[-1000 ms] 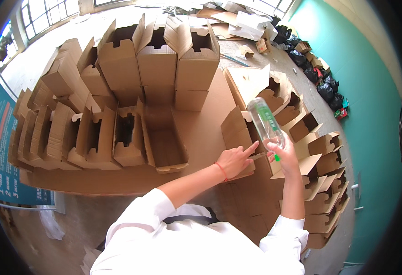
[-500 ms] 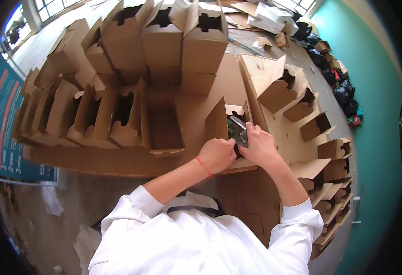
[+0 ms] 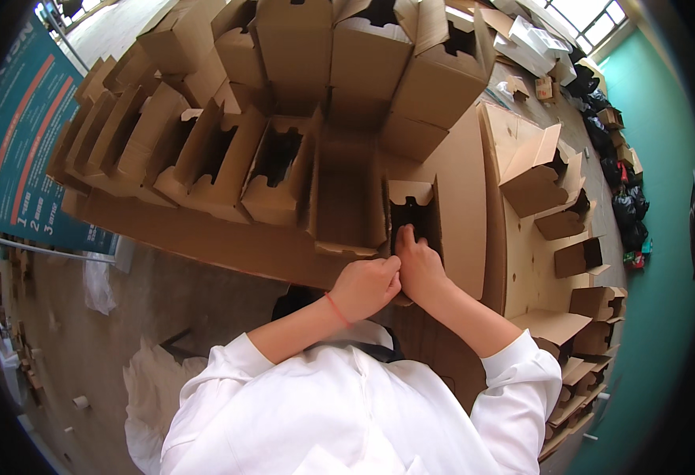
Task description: The person places plastic bottles into individual cardboard inserts arranged on a table, handling one bottle at a time and sliding it into the designated slot within each insert.
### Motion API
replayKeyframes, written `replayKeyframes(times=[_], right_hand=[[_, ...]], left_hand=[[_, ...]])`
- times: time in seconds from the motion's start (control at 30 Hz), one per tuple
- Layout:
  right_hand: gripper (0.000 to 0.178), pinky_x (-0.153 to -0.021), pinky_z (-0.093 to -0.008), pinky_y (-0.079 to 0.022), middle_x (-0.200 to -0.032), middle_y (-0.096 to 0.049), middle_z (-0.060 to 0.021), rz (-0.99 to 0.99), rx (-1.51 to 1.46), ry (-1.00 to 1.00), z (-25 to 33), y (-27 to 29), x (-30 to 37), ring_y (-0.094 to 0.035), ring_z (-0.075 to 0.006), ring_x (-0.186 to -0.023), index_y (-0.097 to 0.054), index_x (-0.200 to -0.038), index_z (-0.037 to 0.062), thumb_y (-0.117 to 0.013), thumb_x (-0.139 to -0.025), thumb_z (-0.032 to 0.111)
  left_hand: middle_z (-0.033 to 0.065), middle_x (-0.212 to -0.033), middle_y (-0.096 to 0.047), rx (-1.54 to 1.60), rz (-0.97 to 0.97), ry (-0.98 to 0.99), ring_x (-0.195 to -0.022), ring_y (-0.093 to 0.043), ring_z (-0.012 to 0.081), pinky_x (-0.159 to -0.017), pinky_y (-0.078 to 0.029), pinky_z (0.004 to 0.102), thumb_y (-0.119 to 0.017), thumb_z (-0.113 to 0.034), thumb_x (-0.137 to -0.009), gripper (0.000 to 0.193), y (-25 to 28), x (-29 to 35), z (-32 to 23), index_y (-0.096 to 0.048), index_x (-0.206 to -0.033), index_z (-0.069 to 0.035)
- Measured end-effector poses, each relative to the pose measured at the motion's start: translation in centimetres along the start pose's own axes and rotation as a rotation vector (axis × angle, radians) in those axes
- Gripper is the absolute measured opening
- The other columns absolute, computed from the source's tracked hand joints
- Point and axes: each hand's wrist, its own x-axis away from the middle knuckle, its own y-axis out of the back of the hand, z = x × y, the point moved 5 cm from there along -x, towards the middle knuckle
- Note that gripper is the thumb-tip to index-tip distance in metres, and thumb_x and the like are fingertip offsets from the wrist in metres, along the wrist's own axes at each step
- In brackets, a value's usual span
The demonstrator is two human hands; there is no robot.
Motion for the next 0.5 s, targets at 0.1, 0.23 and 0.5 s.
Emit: replayKeyframes(times=[0.1, 0.23, 0.5], right_hand=[[0.03, -0.08, -0.04, -0.054, -0.116, -0.05, -0.0243, 0.194, -0.386, -0.015, 0.2, 0.5, 0.7, -0.064, -0.0369, -0.088, -0.061, -0.104, -0.0053, -0.059, -0.078, 0.01], [0.019, -0.079, -0.0409, -0.053, -0.11, -0.06, -0.019, 0.209, -0.298, 0.004, -0.5, 2.9, -0.5, -0.064, -0.0349, -0.093, -0.065, -0.093, 0.0004, -0.056, -0.08, 0.01], [0.012, -0.08, -0.0423, -0.05, -0.094, -0.065, -0.0178, 0.354, -0.372, -0.087, -0.3, -0.5, 0.0, -0.061, -0.0349, -0.095, -0.065, -0.083, 0.0035, -0.057, -0.077, 0.01]], left_hand=[[0.0151, -0.068, -0.06, 0.023, 0.024, 0.006, -0.064, -0.06, 0.035, -0.058, -0.05, 0.0435, -0.058, -0.011, -0.081, 0.008, 0.2, 0.3, 0.3, -0.054, -0.078, -0.005], [0.015, -0.067, -0.059, 0.027, 0.027, 0.018, -0.064, -0.06, 0.0354, -0.058, -0.049, 0.0441, -0.058, -0.011, -0.082, 0.008, 0.3, 0.4, 1.1, -0.054, -0.079, -0.005], [0.0134, -0.074, -0.063, 0.07, 0.075, -0.032, -0.066, -0.061, 0.0334, -0.058, -0.05, 0.0424, -0.059, -0.015, -0.085, 0.01, 0.6, 0.3, 1.0, -0.059, -0.092, -0.007]])
